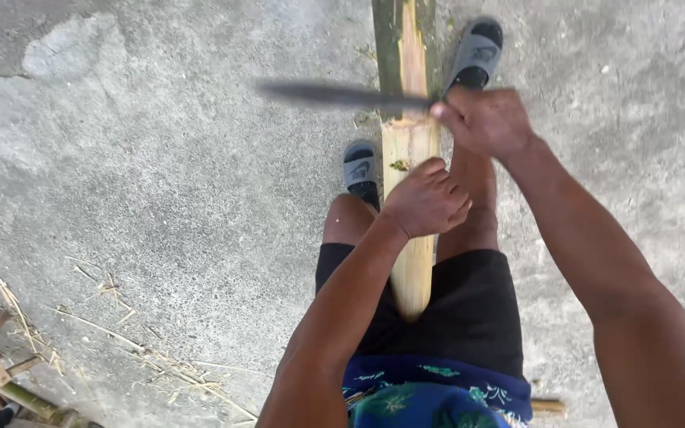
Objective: Scraping the outer layer of a bamboo pole with a machete.
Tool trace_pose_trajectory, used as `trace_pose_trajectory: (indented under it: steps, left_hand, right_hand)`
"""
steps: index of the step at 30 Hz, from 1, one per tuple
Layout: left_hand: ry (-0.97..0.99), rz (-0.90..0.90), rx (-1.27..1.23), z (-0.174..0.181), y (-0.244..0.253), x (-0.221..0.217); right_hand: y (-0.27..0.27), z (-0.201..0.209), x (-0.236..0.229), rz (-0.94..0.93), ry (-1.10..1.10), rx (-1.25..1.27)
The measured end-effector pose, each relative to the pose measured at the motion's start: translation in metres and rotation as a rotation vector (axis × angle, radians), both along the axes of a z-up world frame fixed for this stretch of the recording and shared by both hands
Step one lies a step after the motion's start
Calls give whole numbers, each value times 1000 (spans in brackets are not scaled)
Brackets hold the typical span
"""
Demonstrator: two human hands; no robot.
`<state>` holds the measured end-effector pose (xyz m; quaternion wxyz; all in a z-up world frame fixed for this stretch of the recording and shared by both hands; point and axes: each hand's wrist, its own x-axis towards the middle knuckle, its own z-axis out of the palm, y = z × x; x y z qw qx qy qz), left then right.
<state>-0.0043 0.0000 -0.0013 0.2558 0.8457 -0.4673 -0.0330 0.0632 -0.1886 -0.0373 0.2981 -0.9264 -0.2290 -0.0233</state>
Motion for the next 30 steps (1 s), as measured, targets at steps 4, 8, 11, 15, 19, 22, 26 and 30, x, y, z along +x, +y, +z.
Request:
trace_pose_trajectory:
  steps: [4, 8, 11, 15, 19, 22, 26, 30]
  left_hand:
    - [-24, 1, 22, 0, 0, 6]
    - [-15, 13, -2, -2, 0, 0]
    - [-69, 12, -29, -3, 1, 6]
    - [-25, 23, -9, 0, -1, -2]
    - [-38, -1, -6, 0, 1, 0]
    - [-5, 24, -3, -3, 0, 3]
    - [5, -15, -22, -8, 0, 2]
    - [12, 40, -13, -2, -1, -1]
  right_hand:
    - [-7, -24, 11, -185, -7, 40]
    - [-3, -23, -3, -47, 31, -33]
    - [-11, -28, 13, -289, 55, 151]
    - [-3, -39, -3, -132, -47, 38]
    - [-9, -49, 2, -266, 98, 89]
    - [-1, -35, -3, -221, 65, 130]
    - [-7, -28, 10, -321, 104, 189]
    - [-1, -65, -11, -168, 101, 149]
